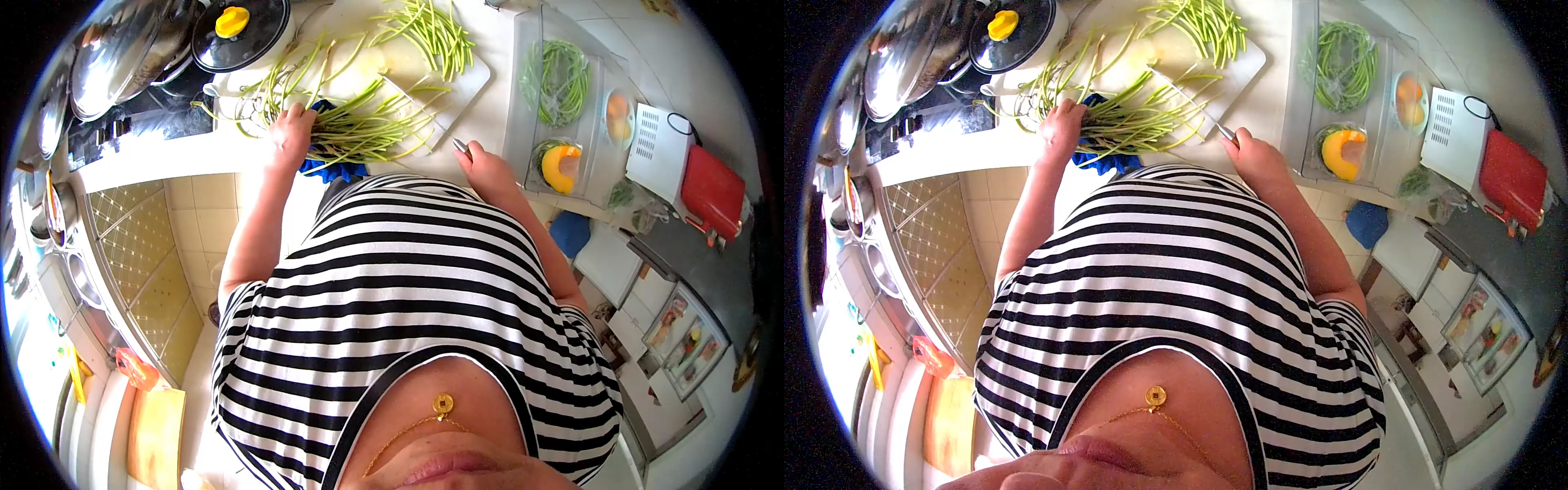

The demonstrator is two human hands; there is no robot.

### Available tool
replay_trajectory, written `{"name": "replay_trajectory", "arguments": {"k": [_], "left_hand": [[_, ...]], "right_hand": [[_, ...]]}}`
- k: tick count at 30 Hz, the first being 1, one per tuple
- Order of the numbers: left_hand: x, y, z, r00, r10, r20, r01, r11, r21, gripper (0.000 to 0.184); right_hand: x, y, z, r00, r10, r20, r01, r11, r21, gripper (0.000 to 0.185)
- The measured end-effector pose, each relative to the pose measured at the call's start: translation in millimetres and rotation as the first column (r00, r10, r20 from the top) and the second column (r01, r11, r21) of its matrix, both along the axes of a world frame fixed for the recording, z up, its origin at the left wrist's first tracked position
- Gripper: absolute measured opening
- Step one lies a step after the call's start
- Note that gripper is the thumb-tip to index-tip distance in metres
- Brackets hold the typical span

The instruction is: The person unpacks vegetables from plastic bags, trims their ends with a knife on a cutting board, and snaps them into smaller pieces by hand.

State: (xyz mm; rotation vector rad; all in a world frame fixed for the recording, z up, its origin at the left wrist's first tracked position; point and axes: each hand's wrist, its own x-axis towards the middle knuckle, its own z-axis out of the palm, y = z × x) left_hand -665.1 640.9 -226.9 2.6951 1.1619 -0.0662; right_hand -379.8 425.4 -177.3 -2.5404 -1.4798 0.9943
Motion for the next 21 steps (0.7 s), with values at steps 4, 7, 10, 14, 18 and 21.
{"name": "replay_trajectory", "arguments": {"k": [4,7,10,14,18,21], "left_hand": [[-4,-2,10,0.999,0.012,0.046,-0.010,0.999,-0.042,0.023],[-4,-2,15,0.998,0.010,0.058,-0.008,0.999,-0.040,0.019],[-16,4,3,0.984,0.083,0.156,-0.077,0.996,-0.045,0.013],[-7,17,-18,0.939,0.088,0.331,-0.100,0.995,0.018,0.013],[30,30,-29,0.897,0.021,0.441,-0.064,0.994,0.084,0.012],[61,32,-39,0.893,0.020,0.449,-0.016,1.000,-0.013,0.012]], "right_hand": [[-2,4,8,0.998,-0.027,-0.050,0.028,1.000,0.001,0.037],[-1,3,9,0.992,-0.060,-0.111,0.060,0.998,-0.003,0.037],[6,-2,-7,0.988,-0.070,-0.138,0.071,0.997,0.005,0.037],[9,-21,-19,0.991,-0.074,-0.109,0.086,0.991,0.106,0.037],[13,-35,-8,0.957,-0.236,-0.171,0.261,0.955,0.139,0.034],[16,-43,-1,0.926,-0.309,-0.217,0.355,0.908,0.220,0.034]]}}
